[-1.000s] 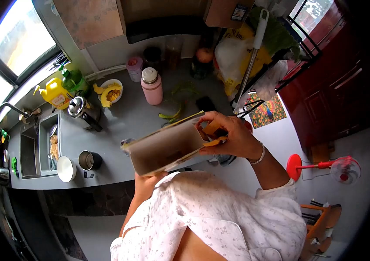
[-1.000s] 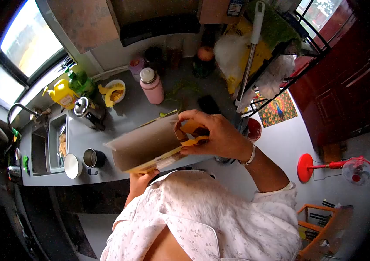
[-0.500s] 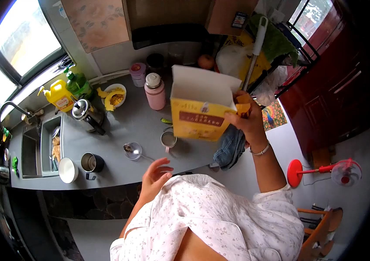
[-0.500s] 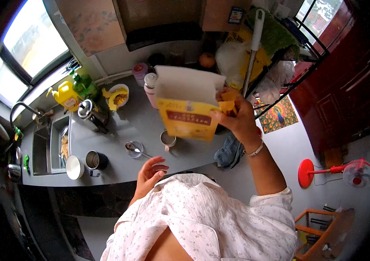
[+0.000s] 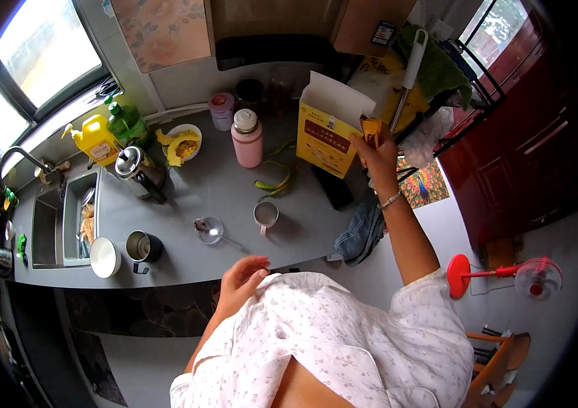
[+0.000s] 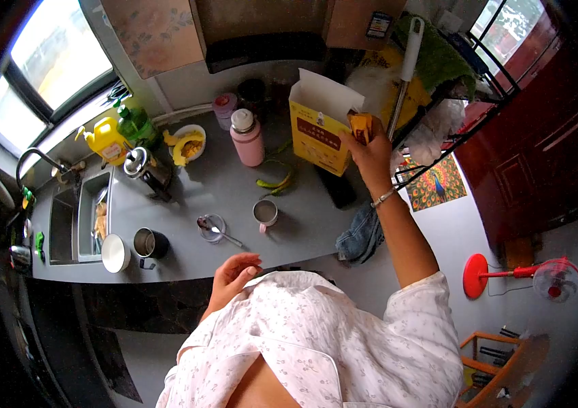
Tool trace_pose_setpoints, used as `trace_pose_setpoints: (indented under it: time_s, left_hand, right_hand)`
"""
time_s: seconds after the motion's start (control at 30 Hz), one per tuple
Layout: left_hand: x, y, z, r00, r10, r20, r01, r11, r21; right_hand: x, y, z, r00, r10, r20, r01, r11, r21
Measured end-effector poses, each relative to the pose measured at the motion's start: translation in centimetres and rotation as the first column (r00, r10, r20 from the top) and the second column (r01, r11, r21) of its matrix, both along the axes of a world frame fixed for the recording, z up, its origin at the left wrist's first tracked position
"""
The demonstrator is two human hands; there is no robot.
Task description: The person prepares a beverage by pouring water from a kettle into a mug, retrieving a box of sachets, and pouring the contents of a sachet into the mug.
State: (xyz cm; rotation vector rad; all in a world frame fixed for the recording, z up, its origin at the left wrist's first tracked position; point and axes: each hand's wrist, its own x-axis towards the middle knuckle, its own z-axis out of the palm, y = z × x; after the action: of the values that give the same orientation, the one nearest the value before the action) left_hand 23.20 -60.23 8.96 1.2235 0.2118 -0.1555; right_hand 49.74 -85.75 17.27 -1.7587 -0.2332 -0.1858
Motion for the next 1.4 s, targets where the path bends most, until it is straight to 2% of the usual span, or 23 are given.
trace_pose_setpoints:
  time_s: [0.1,0.23,0.3,0.37,0.4,0.5,0.63,0.73,0.8,1.0,1.2,1.3,1.4]
  left_hand:
    - [-0.1,0.0,-0.3,1.0,0.015,0.011,-0.016,1.0,0.021]
    - [-0.3,0.3,-0.3,0.999,0.051,-0.009,-0.05,0.998,0.049]
    - [-0.6,0.4,-0.4,0.998,0.061,-0.003,-0.061,0.997,0.051]
    - [-1.0,0.7,-0.7,0.995,0.097,-0.016,-0.097,0.995,0.017]
    - [-1.2,0.7,-0.4,0.991,0.132,-0.017,-0.132,0.991,0.04]
    - [-1.5,0.8,0.0,0.979,0.199,-0.037,-0.2,0.98,-0.004]
    - [-1.7,1.0,-0.6,0.964,0.259,-0.055,-0.26,0.965,-0.023]
    - [-1.5,0.9,-0.5,0.963,0.261,-0.061,-0.263,0.965,-0.024]
    - [-1.2,0.9,-0.3,0.965,0.249,-0.078,-0.251,0.968,-0.014]
    - [-0.7,1.0,-0.8,0.969,0.232,-0.082,-0.233,0.972,-0.007]
    - [-0.2,0.9,-0.5,0.97,0.224,-0.091,-0.226,0.974,-0.013]
    - [0.0,0.9,-0.4,0.97,0.226,-0.091,-0.229,0.973,-0.018]
    - [-0.1,1.0,-0.6,0.969,0.233,-0.088,-0.235,0.972,-0.019]
  right_hand:
    - [2.2,1.2,-1.5,0.998,-0.045,0.032,0.046,0.999,-0.024]
    - [4.3,3.1,-2.2,0.999,0.037,-0.024,-0.036,0.999,0.034]
    - [5.8,3.6,-3.1,0.999,0.046,-0.026,-0.046,0.999,-0.008]
    - [7.4,4.0,-4.4,0.996,0.078,-0.04,-0.083,0.986,-0.141]
    - [8.2,4.0,-5.7,0.999,0.037,-0.018,-0.04,0.977,-0.209]
    - [7.2,5.4,-5.0,0.996,0.078,0.04,-0.069,0.979,-0.194]
    - [7.3,5.6,-6.4,0.998,0.059,0.022,-0.055,0.987,-0.148]
    - [7.8,5.4,-7.4,0.998,0.038,0.059,-0.032,0.994,-0.109]
    - [8.0,5.3,-7.3,0.992,0.1,0.082,-0.093,0.992,-0.09]
    - [7.8,4.9,-7.5,0.985,0.125,0.12,-0.118,0.991,-0.067]
    - [7.7,4.6,-7.1,0.985,0.155,0.08,-0.154,0.988,-0.008]
    - [7.7,4.7,-7.1,0.98,0.161,0.116,-0.166,0.986,0.03]
    - [7.6,4.8,-6.9,0.982,0.162,0.096,-0.162,0.987,-0.002]
